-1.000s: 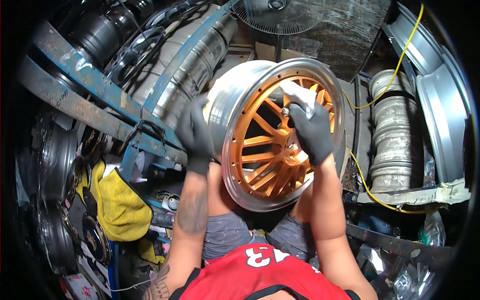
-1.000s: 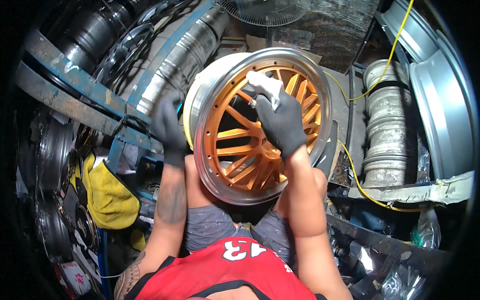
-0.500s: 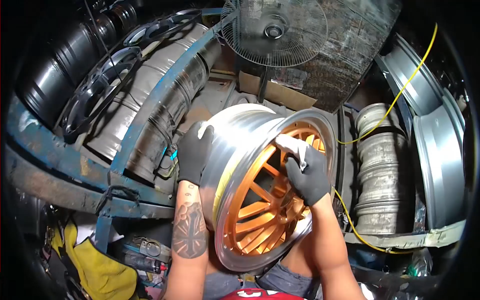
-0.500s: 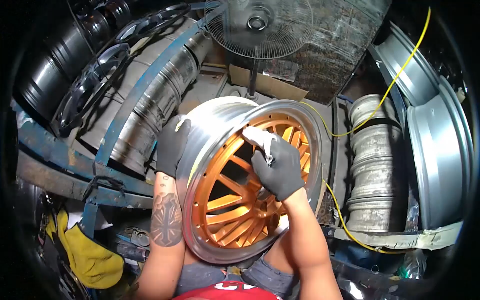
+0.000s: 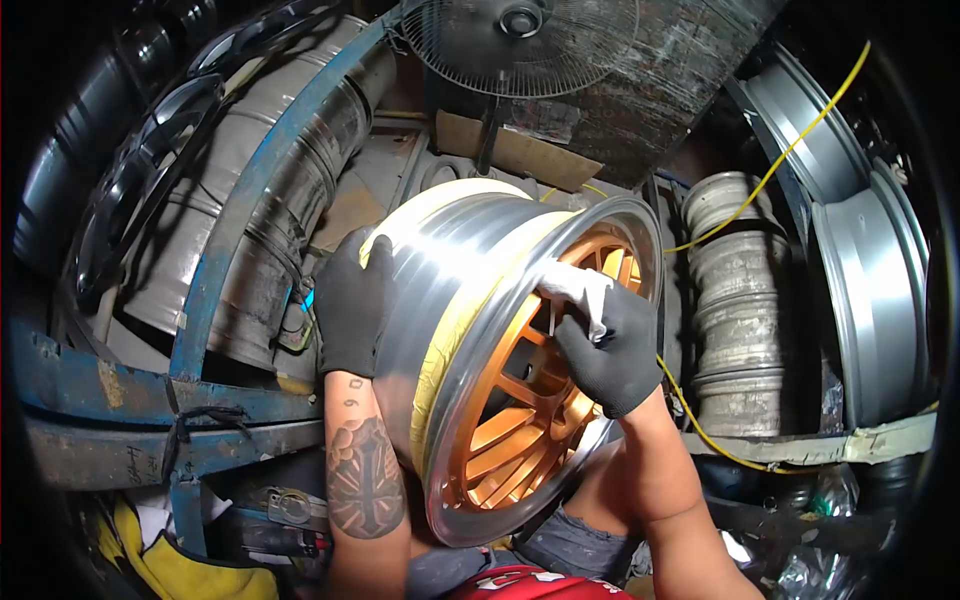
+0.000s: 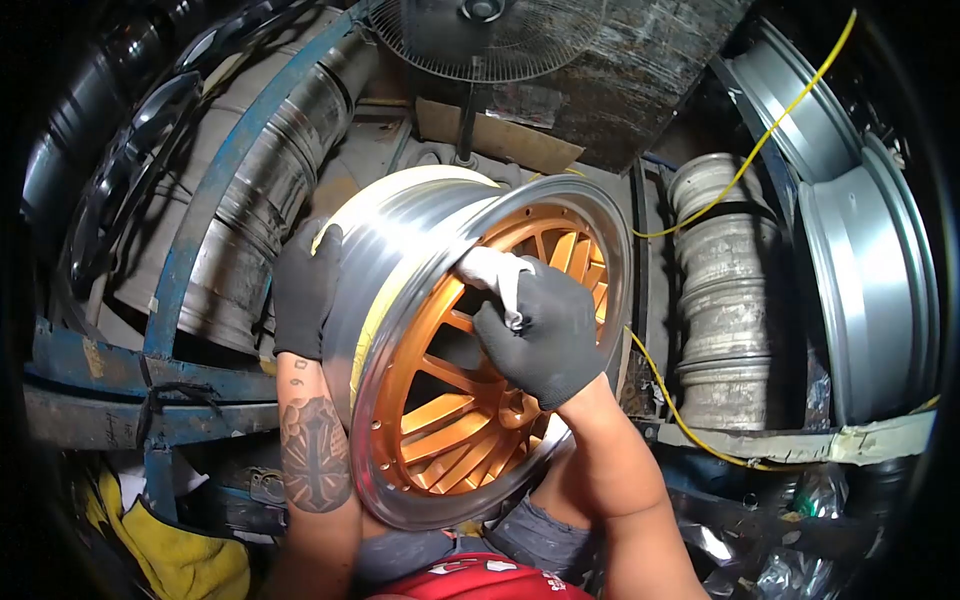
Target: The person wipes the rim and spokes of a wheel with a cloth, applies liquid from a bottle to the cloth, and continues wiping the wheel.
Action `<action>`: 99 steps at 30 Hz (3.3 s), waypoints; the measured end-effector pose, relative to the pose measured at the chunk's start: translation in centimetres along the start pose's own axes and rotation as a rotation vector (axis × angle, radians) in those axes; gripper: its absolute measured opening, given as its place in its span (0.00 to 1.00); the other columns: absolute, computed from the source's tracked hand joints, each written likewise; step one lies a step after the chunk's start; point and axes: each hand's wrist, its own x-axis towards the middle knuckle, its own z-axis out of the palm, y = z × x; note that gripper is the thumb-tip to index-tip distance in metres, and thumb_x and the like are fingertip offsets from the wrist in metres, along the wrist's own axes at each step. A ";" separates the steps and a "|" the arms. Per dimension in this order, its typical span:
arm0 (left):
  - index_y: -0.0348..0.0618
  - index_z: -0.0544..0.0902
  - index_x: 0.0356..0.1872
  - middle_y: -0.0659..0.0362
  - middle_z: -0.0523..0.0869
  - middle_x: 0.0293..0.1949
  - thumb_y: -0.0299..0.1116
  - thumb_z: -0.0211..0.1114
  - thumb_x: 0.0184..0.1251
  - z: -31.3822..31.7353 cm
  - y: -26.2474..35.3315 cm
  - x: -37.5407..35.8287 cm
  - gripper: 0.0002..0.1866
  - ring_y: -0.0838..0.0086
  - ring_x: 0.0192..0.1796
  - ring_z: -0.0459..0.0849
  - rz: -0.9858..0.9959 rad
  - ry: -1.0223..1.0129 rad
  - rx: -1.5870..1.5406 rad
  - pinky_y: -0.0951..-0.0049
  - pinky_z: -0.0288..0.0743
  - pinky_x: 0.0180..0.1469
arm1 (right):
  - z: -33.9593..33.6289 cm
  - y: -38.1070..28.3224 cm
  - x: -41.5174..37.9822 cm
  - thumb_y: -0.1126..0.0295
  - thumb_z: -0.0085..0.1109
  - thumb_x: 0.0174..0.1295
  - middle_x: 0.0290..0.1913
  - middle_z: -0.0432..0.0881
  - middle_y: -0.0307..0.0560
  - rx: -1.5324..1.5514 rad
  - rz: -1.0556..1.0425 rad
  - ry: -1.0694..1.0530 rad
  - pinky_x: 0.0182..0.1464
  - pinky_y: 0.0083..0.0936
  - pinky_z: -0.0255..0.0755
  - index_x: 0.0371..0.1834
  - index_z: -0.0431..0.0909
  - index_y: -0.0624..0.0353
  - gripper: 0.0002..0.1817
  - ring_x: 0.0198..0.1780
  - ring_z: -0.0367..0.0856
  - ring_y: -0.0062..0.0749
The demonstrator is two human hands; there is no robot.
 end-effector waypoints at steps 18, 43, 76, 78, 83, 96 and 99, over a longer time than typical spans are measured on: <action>0.30 0.84 0.54 0.42 0.89 0.45 0.43 0.62 0.73 -1.0 -0.5 -1.3 0.23 0.59 0.46 0.88 -0.009 -0.052 -0.090 0.63 0.77 0.52 | 0.9 -3.0 -5.8 0.60 0.70 0.35 0.24 0.73 0.47 -0.147 -0.386 -0.070 0.25 0.45 0.65 0.22 0.81 0.53 0.13 0.23 0.75 0.46; 0.32 0.86 0.42 0.40 0.87 0.38 0.50 0.64 0.72 -1.0 0.9 -0.1 0.24 0.47 0.40 0.84 -0.027 -0.040 0.057 0.58 0.76 0.45 | -0.5 -3.4 -4.9 0.58 0.68 0.50 0.25 0.79 0.51 -0.132 -0.348 -0.186 0.26 0.41 0.69 0.27 0.82 0.51 0.10 0.25 0.80 0.44; 0.34 0.87 0.42 0.40 0.87 0.37 0.51 0.63 0.72 -0.6 0.8 0.0 0.24 0.46 0.40 0.86 0.051 -0.003 0.029 0.58 0.76 0.43 | -4.1 3.1 -3.8 0.68 0.60 0.62 0.30 0.84 0.42 1.220 0.592 -0.032 0.26 0.17 0.75 0.49 0.80 0.69 0.17 0.25 0.81 0.18; 0.34 0.87 0.42 0.40 0.87 0.37 0.52 0.63 0.73 -0.7 1.5 -0.2 0.25 0.47 0.40 0.86 0.042 -0.022 0.035 0.58 0.76 0.43 | -4.3 3.6 -3.0 0.66 0.59 0.64 0.26 0.81 0.38 0.871 0.533 -0.038 0.24 0.18 0.72 0.52 0.81 0.67 0.18 0.23 0.79 0.18; 0.35 0.87 0.43 0.42 0.87 0.38 0.53 0.62 0.72 0.0 1.2 -0.1 0.26 0.48 0.41 0.86 0.067 -0.007 0.036 0.60 0.76 0.45 | -0.5 1.7 -5.0 0.58 0.67 0.58 0.19 0.78 0.47 -0.060 -0.162 0.040 0.24 0.34 0.73 0.29 0.83 0.57 0.13 0.20 0.81 0.38; 0.36 0.87 0.42 0.43 0.88 0.37 0.51 0.63 0.72 -0.3 1.4 -0.7 0.24 0.50 0.39 0.85 0.046 -0.022 0.005 0.61 0.76 0.44 | -1.7 -1.3 -4.2 0.62 0.67 0.46 0.20 0.77 0.46 -0.397 -0.155 0.018 0.23 0.40 0.72 0.28 0.82 0.47 0.07 0.21 0.81 0.42; 0.36 0.87 0.42 0.43 0.88 0.37 0.52 0.63 0.72 -0.1 1.5 -0.1 0.24 0.50 0.39 0.85 0.077 -0.025 -0.006 0.61 0.75 0.43 | -1.5 -1.5 -2.9 0.62 0.67 0.48 0.25 0.79 0.47 -0.416 -0.102 0.076 0.23 0.40 0.73 0.29 0.82 0.46 0.07 0.23 0.82 0.43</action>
